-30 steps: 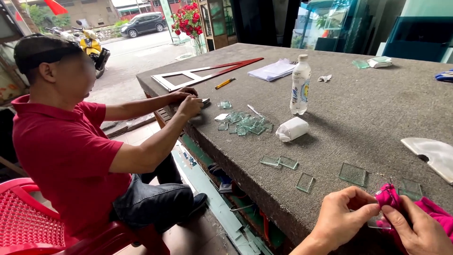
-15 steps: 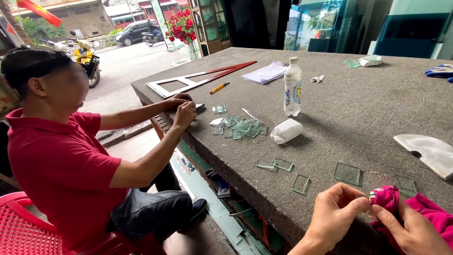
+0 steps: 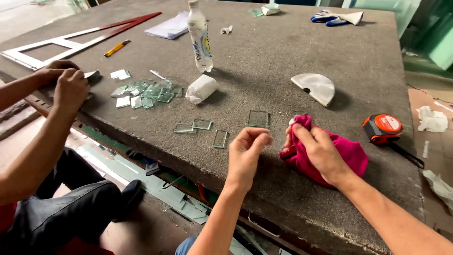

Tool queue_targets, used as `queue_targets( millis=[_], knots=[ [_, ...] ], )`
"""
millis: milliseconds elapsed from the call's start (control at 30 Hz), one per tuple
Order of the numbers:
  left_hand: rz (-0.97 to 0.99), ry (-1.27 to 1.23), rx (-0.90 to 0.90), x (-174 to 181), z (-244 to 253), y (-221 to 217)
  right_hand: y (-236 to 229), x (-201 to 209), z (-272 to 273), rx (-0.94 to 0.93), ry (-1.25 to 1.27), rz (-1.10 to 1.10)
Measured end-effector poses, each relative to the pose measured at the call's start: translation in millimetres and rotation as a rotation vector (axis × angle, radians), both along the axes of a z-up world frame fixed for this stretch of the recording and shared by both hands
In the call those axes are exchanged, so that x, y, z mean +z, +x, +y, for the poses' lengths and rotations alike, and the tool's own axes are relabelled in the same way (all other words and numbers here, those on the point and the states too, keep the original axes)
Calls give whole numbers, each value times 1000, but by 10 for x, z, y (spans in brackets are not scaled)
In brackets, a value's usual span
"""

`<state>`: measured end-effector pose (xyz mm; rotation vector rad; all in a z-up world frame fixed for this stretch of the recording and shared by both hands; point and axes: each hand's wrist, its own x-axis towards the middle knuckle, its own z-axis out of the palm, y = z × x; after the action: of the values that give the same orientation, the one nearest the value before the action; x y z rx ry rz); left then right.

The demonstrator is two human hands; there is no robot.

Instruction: The person is cleaning small rectangular glass pieces by wiping them with a pink cloth on a workbench.

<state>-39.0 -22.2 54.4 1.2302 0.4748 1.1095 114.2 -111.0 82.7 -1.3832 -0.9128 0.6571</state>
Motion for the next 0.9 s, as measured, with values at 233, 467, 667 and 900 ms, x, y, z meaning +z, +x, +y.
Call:
queue_targets(
  millis=[233, 467, 667, 900],
  knots=[
    [-66, 5, -27, -174, 66, 95, 53, -42, -32, 227, -38, -462],
    [33, 72, -12, -138, 22, 102, 66, -62, -62, 126, -27, -643],
    [30, -14, 54, -4, -11, 28, 10, 13, -59, 70, 14, -258],
    [-80, -83, -28, -47, 34, 19, 135, 119, -48, 9, -90, -57]
  ],
)
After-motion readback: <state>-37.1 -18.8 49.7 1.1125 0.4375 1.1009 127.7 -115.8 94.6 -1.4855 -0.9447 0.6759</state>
